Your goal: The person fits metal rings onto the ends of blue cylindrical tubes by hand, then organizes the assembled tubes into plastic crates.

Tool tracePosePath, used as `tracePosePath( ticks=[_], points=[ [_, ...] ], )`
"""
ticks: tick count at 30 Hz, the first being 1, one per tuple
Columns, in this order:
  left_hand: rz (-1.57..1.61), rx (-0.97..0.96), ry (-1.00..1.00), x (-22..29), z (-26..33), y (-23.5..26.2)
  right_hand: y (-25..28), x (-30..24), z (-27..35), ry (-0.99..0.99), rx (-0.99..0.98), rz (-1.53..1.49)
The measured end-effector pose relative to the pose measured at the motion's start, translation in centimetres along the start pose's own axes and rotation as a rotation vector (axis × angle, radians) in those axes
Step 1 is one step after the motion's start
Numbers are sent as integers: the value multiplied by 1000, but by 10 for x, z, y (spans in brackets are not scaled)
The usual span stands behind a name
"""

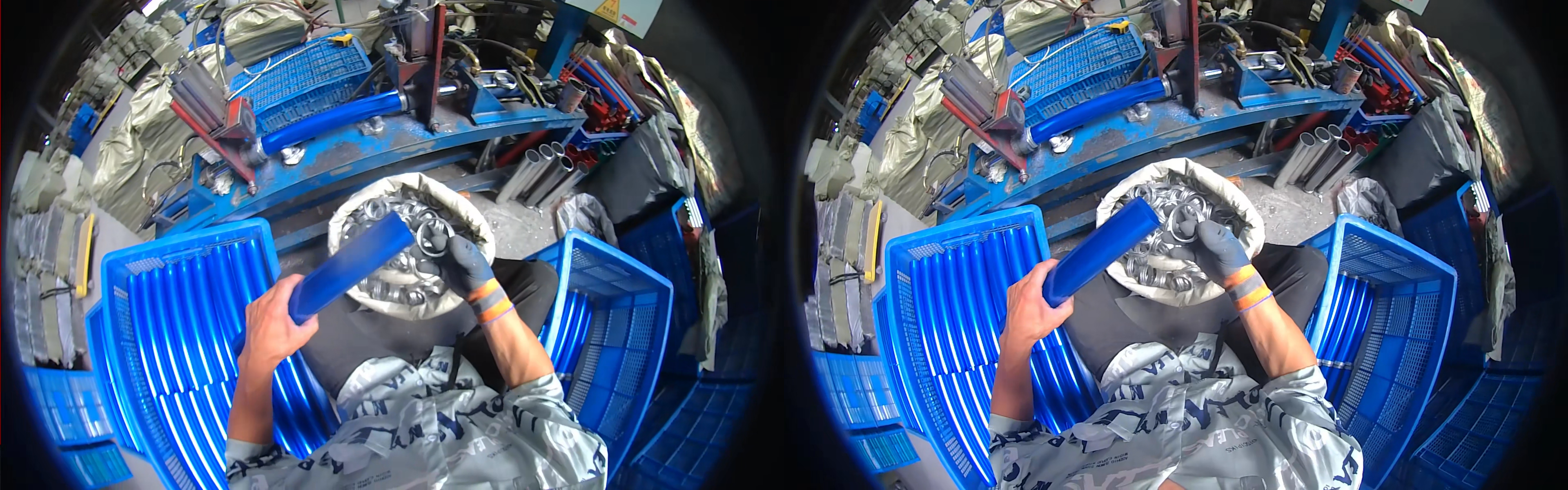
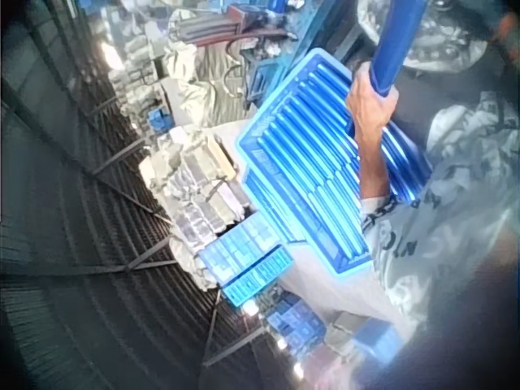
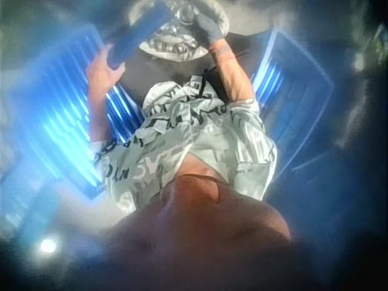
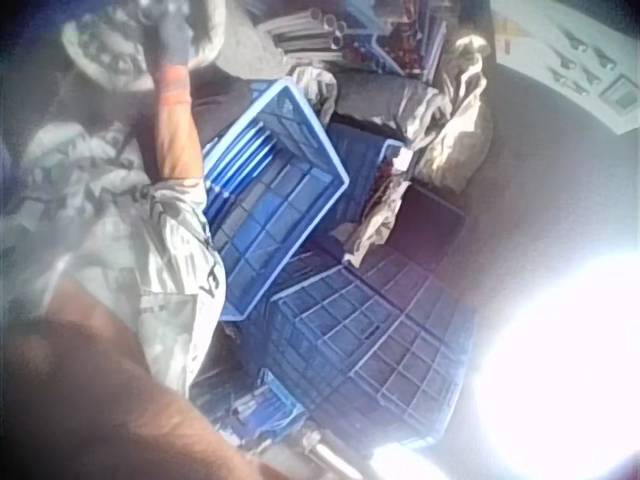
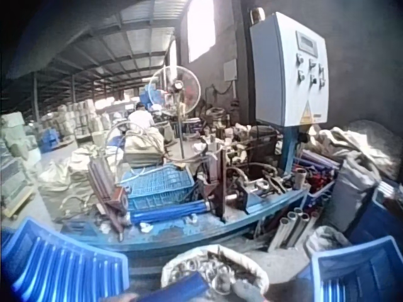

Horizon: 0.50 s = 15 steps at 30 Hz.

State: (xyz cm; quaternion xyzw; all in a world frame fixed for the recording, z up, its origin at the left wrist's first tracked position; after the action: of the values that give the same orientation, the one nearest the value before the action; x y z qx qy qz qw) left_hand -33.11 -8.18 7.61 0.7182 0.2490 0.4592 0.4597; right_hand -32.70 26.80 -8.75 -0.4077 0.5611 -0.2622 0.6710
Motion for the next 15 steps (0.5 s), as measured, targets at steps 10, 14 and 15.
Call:
tracePosePath(
  ticks=[10,14,15],
  points=[
    [26,58,-75,5,2,33,-51,-25,9,-20,198,584],
    [-61,-14,-151,13,1,34,-65,-30,13,141,-18,639],
    [-71,-27,-165,14,1,32,-68,-27,12,111,-20,507]
  ],
)
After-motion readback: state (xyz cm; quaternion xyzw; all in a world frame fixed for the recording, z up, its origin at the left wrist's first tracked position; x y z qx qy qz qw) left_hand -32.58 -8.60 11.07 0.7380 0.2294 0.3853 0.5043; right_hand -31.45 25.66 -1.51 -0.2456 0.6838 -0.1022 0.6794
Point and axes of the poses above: each hand's wrist, its own z-axis away from the middle knuckle, its own y-axis out of the back of the hand, x = y × z, the point moved 7 cm from there along -z, towards the middle knuckle, and after that the axes turned 4 degrees about -y, right-handed, at the moved point
